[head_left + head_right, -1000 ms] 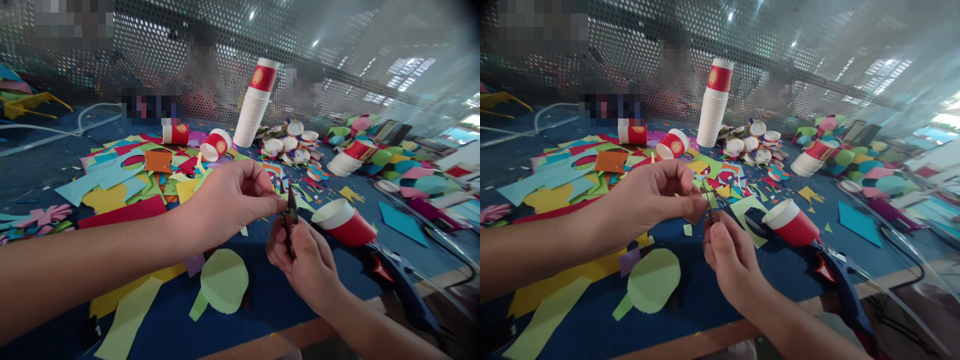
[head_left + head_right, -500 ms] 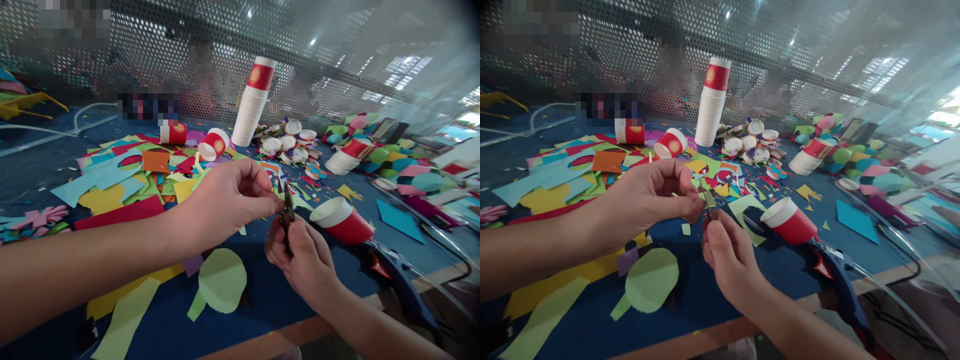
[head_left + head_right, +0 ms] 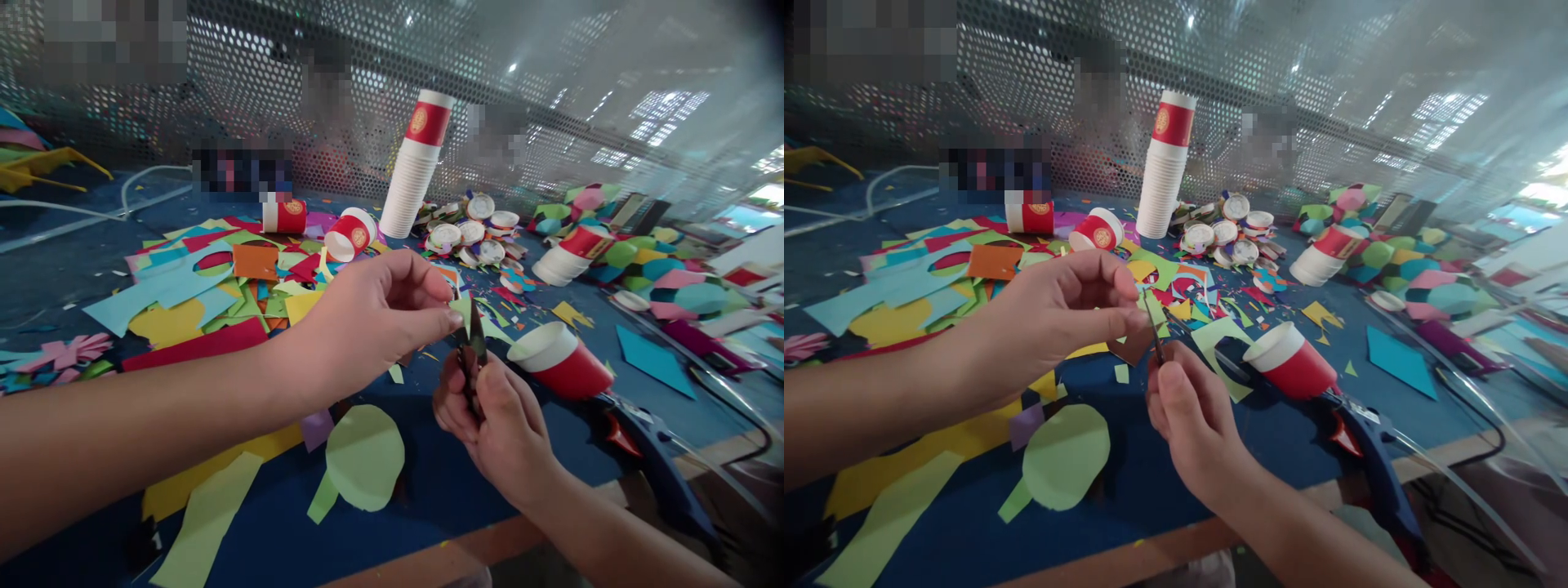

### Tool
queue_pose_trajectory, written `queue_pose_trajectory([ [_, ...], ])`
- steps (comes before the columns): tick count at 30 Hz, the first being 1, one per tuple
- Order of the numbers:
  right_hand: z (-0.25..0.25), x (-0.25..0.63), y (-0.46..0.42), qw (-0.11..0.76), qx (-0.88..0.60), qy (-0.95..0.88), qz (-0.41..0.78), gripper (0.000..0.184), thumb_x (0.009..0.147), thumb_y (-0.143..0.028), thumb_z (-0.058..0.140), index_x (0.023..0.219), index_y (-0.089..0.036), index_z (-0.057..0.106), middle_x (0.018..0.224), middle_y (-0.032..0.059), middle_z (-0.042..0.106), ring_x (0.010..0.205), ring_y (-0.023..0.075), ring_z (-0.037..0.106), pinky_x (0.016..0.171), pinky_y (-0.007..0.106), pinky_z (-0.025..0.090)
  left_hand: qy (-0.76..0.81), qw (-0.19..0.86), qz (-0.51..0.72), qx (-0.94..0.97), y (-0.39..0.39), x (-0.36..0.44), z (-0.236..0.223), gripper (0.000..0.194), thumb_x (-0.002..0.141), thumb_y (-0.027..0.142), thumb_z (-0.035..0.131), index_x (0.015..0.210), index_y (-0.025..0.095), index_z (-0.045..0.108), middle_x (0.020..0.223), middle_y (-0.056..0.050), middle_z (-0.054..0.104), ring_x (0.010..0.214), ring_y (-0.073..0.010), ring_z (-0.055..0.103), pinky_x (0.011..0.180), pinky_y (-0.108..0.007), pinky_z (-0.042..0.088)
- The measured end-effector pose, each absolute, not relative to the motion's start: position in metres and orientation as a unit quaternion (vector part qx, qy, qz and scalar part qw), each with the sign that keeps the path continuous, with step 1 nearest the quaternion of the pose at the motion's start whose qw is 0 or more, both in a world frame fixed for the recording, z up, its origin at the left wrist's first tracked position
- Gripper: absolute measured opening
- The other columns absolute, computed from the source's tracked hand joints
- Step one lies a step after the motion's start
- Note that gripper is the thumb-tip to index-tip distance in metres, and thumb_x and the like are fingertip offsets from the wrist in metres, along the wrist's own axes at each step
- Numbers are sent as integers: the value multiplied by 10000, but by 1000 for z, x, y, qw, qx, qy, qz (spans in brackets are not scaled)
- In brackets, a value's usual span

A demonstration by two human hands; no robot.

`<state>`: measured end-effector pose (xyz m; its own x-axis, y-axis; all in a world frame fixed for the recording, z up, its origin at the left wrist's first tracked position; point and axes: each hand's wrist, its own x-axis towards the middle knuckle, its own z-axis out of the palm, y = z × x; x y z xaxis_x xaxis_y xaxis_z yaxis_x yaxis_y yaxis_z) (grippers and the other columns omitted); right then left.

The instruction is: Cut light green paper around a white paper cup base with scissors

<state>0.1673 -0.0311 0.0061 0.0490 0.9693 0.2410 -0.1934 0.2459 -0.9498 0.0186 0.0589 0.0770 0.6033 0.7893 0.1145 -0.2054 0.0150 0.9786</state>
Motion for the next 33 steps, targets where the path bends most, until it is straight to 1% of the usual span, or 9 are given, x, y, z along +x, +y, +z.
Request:
queue_pose_trajectory([
  [4,5,167,-31,618,-392,-495,468,428,1024,-569,554,779,-218,563,516,-90,335,416,64,236,424,221,214,270,655,395,585,59,20,79,176,818,5,689,788,174,651,683,64,630,561,-58,543,479,-156,424],
  [7,5,167,-31,619,-398,-492,466,430,1013,-575,570,775,-217,567,514,-89,339,416,66,237,423,224,209,276,647,403,585,60,19,81,199,819,-13,673,746,171,647,652,69,608,580,-55,550,495,-140,434],
  [10,6,167,-30,616,-404,-490,466,427,1012,-572,573,775,-217,563,514,-89,342,418,66,242,425,225,211,282,641,405,588,59,18,83,224,819,-31,649,724,171,634,623,73,583,562,-48,524,488,-128,420],
  [14,7,167,-30,613,-405,-491,467,431,1014,-581,566,781,-218,557,512,-93,327,422,67,236,428,221,206,297,629,400,597,57,16,85,185,834,28,667,719,171,645,624,61,578,555,-50,509,469,-127,408],
  [19,6,168,-31,610,-401,-496,469,416,1026,-559,558,788,-218,558,515,-90,350,422,67,242,431,223,212,289,630,392,605,58,14,86,196,847,69,661,683,176,665,641,50,588,548,-55,517,459,-138,408],
  [23,5,168,-30,614,-394,-501,465,405,1038,-547,543,804,-217,564,515,-91,345,423,70,245,429,222,209,284,628,379,617,61,14,85,145,822,108,721,704,194,721,627,41,623,569,-82,562,476,-158,428],
  [27,7,167,-30,615,-393,-501,466,406,1042,-537,538,799,-212,561,514,-87,345,422,71,244,431,230,208,286,610,390,627,64,14,84,73,796,159,772,735,197,762,682,16,667,623,-114,619,492,-182,444],
  [30,7,167,-30,611,-395,-495,474,408,1049,-533,525,797,-213,557,519,-85,345,426,72,241,435,237,201,274,602,398,636,65,14,84,76,783,138,778,750,187,730,676,16,661,612,-118,622,494,-193,453],
  [33,7,167,-30,607,-396,-494,480,414,1041,-542,537,787,-215,551,515,-85,343,424,73,243,433,238,201,275,598,402,636,65,15,85,170,766,79,780,768,184,647,658,30,645,595,-116,623,503,-200,468],
])
